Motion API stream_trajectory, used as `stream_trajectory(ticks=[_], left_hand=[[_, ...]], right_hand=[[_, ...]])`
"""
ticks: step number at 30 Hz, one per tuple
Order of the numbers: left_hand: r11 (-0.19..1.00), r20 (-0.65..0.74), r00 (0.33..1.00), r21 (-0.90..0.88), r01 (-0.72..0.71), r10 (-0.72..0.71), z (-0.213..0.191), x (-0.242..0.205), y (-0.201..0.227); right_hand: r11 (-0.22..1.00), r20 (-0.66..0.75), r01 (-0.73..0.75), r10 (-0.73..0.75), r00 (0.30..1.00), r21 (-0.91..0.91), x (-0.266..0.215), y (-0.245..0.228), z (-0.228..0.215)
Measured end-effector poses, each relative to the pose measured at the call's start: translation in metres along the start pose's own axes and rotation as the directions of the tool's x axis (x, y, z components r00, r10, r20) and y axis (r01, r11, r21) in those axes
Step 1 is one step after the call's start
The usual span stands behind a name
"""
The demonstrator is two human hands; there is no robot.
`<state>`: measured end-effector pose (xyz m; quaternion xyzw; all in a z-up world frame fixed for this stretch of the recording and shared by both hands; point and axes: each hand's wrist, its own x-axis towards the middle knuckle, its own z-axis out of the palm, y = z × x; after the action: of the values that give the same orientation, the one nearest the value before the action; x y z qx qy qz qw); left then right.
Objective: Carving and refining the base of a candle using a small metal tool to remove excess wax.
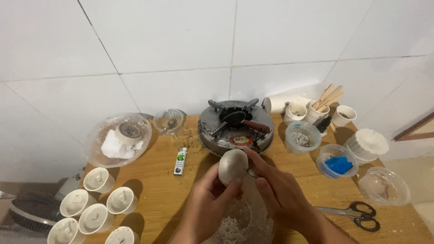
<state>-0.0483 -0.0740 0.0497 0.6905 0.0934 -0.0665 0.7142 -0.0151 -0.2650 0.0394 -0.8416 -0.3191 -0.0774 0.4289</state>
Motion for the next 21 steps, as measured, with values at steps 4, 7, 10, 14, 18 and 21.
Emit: stream_trajectory(ticks=[4, 7, 10, 14, 18, 21], left_hand=[[0.994, 0.071, 0.995, -0.095, -0.057, 0.064, -0.003, 0.002, -0.011], [0.989, 0.086, 0.993, -0.131, -0.065, 0.077, -0.003, 0.006, -0.019], [0.983, 0.085, 0.992, -0.167, -0.075, 0.090, -0.003, 0.009, -0.022], [0.965, 0.064, 0.990, -0.239, -0.105, 0.123, -0.003, 0.017, -0.037], [0.974, 0.072, 0.997, -0.226, -0.024, 0.041, -0.005, 0.014, -0.023], [0.970, 0.087, 0.995, -0.242, -0.020, 0.042, -0.005, 0.013, -0.018]], right_hand=[[0.995, 0.024, 0.011, -0.009, 1.000, -0.098, -0.001, 0.002, 0.006], [0.980, 0.051, -0.032, 0.043, 0.998, -0.194, -0.001, 0.006, 0.007], [0.961, 0.037, -0.113, 0.127, 0.991, -0.251, -0.002, 0.010, 0.004], [0.986, -0.156, 0.000, -0.026, 0.987, -0.168, -0.011, 0.034, 0.009], [0.993, -0.112, -0.120, 0.121, 0.986, 0.018, 0.001, 0.020, 0.004], [1.000, -0.166, -0.018, 0.019, 0.986, 0.007, 0.002, 0.022, 0.007]])
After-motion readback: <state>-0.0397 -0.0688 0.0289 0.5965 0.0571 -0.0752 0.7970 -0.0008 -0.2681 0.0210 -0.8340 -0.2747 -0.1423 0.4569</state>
